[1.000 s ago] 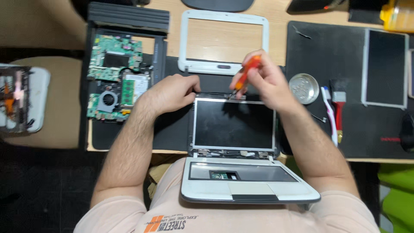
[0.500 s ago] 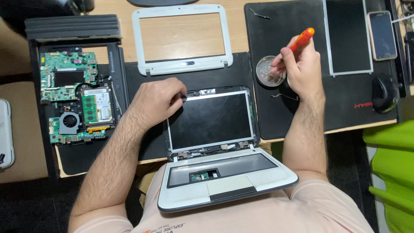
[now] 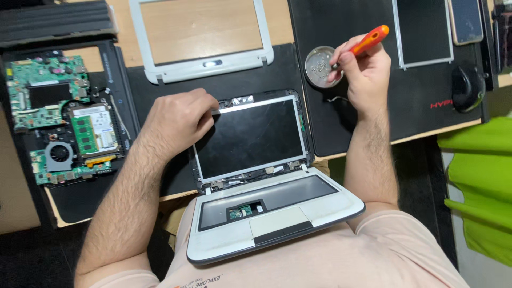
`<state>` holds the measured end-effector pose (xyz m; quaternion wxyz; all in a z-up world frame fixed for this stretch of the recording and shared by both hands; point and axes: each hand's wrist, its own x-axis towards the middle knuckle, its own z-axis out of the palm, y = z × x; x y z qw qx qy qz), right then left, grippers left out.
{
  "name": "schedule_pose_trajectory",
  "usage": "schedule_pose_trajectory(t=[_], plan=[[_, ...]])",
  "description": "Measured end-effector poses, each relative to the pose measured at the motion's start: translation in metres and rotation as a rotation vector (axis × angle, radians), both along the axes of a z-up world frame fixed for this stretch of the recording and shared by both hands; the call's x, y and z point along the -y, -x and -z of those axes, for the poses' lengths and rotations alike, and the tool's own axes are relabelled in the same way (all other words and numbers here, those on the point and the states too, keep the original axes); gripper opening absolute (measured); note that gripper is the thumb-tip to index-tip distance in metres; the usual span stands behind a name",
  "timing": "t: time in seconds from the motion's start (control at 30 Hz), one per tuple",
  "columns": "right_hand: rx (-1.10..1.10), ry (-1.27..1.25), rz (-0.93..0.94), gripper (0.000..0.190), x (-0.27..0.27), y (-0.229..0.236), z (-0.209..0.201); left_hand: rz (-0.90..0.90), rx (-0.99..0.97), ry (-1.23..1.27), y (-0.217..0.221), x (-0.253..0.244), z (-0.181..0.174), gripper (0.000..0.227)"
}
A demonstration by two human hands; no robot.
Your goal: The person disassembles a white laptop by first removing the screen bezel and then unscrewing and detaching the display panel. They proceed to remove the keyboard cover and unscrew the hard drive from its bay.
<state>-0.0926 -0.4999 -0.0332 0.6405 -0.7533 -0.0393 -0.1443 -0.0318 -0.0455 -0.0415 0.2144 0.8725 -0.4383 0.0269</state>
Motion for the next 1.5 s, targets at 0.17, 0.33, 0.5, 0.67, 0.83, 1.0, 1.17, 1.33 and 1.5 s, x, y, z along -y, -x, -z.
schedule_pose_trajectory(t=[0.17,0.33,0.5,0.67,0.83,1.0,1.17,1.33,1.5], plan=[[-0.071,-0.113,0.034,0.034,-0.018,0.067,0.034,0.024,0.124,0.034,0.005,0.013,0.001,0.021],[-0.134,-0.212,-0.042,0.065,-0.025,0.135,0.064,0.064,0.205,0.078,0.013,0.029,-0.004,0.020],[-0.137,-0.212,-0.058,0.057,-0.032,0.153,0.067,0.151,0.106,0.101,0.024,0.039,0.003,0.025],[-0.120,-0.125,-0.087,0.052,-0.035,0.150,0.065,0.149,0.101,0.076,0.025,0.041,0.004,0.023],[-0.081,-0.049,-0.105,0.049,-0.037,0.149,0.067,0.156,0.112,0.086,0.025,0.040,0.007,0.021],[0.007,0.016,-0.095,0.049,-0.039,0.148,0.069,0.147,0.126,0.077,0.024,0.041,0.003,0.018],[0.130,0.232,-0.062,0.051,-0.041,0.147,0.037,0.209,0.175,0.184,0.016,0.040,0.010,0.013],[0.166,0.356,-0.037,0.056,-0.046,0.158,0.018,0.215,0.161,0.237,0.017,0.042,0.020,0.013],[0.247,0.440,-0.007,0.027,-0.031,0.165,0.014,0.209,0.157,0.252,0.018,0.041,0.017,0.014]])
